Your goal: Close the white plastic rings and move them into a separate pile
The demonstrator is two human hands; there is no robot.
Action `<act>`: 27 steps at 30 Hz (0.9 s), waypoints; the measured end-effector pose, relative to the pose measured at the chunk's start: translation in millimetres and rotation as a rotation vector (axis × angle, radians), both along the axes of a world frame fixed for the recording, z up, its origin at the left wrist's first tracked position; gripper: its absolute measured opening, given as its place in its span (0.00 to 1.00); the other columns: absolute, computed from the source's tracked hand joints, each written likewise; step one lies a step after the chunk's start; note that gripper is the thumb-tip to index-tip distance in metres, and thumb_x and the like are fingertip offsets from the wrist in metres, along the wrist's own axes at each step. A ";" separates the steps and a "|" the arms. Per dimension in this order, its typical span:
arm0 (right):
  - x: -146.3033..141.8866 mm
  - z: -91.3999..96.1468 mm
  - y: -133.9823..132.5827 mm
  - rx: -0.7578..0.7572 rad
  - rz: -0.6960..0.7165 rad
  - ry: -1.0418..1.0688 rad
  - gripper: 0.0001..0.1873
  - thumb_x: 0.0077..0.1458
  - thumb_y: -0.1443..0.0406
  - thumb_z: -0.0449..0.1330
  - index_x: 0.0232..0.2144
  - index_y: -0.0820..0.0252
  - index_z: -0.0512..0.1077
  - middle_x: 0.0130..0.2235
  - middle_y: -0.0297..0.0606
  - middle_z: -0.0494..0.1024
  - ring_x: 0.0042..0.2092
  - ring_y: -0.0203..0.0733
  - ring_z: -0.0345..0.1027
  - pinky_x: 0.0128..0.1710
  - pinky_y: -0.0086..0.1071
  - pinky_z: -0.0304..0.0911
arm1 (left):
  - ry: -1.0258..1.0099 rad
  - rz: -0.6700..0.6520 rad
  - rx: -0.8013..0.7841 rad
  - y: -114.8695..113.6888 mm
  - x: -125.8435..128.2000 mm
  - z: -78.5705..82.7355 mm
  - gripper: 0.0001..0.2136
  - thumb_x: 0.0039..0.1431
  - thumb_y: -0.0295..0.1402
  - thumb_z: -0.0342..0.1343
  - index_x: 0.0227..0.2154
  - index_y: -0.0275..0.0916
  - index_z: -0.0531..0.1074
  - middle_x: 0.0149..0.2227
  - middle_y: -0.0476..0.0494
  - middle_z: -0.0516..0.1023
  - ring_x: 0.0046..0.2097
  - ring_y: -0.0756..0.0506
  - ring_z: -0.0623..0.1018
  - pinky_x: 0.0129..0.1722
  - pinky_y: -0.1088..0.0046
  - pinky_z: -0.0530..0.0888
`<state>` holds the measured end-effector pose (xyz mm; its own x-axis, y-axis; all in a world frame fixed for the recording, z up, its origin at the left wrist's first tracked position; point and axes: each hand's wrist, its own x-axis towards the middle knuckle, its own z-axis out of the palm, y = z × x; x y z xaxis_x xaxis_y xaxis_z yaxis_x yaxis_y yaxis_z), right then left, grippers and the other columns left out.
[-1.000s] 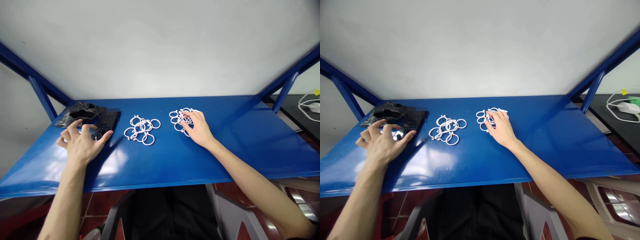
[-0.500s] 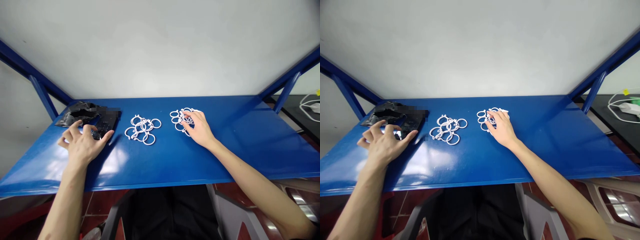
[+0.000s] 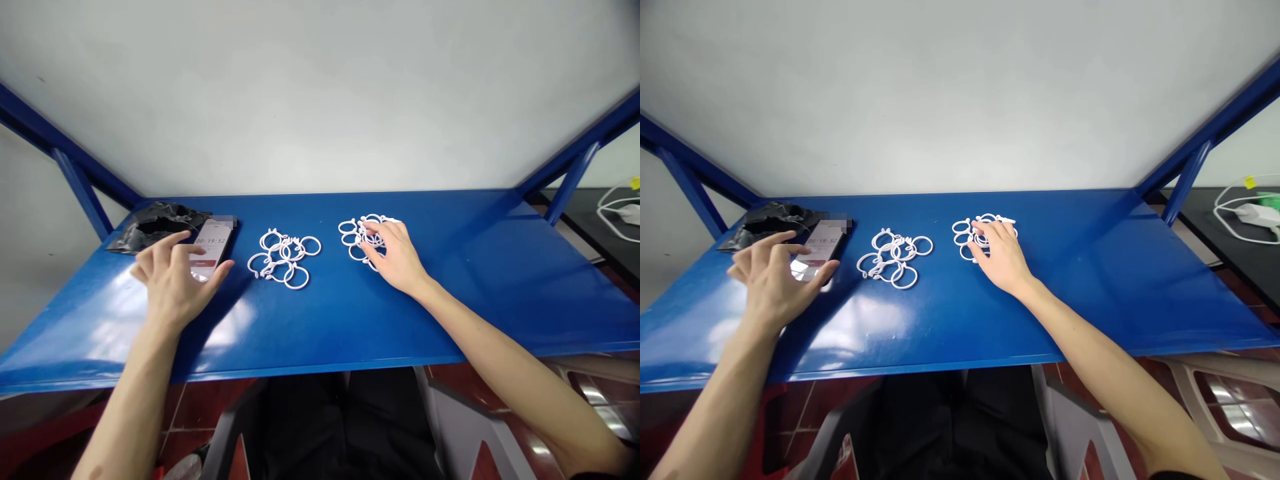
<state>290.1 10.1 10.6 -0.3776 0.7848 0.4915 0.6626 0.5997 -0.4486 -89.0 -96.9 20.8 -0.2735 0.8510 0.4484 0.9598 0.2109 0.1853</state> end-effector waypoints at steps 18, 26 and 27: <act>-9.2 8.1 -16.7 0.020 0.185 -0.055 0.14 0.67 0.60 0.57 0.52 0.54 0.75 0.48 0.43 0.78 0.52 0.52 0.68 0.54 0.50 0.67 | 0.363 -0.891 0.106 10.9 126.8 32.7 0.06 0.67 0.30 0.55 0.36 0.43 0.77 0.41 0.42 0.78 0.39 0.43 0.71 0.38 0.64 0.69; -11.2 11.6 -23.7 -0.323 0.394 0.311 0.19 0.73 0.58 0.45 0.48 0.56 0.75 0.39 0.38 0.80 0.38 0.40 0.75 0.43 0.37 0.72 | 0.378 -0.987 0.190 44.5 145.3 26.7 0.13 0.68 0.23 0.47 0.41 0.45 0.76 0.36 0.45 0.75 0.36 0.46 0.70 0.37 0.65 0.66; -11.0 12.3 -23.8 -0.364 0.388 0.342 0.19 0.73 0.58 0.45 0.48 0.56 0.74 0.37 0.37 0.80 0.36 0.39 0.75 0.40 0.35 0.72 | 0.378 -0.977 0.193 46.2 145.9 23.7 0.13 0.69 0.23 0.48 0.41 0.45 0.76 0.36 0.45 0.76 0.37 0.46 0.71 0.38 0.65 0.65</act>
<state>279.0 -13.7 22.9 -0.5367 0.7620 0.3625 0.2105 0.5369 -0.8170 56.9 -50.7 44.5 0.6747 0.5313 0.5124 0.6990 -0.6829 -0.2122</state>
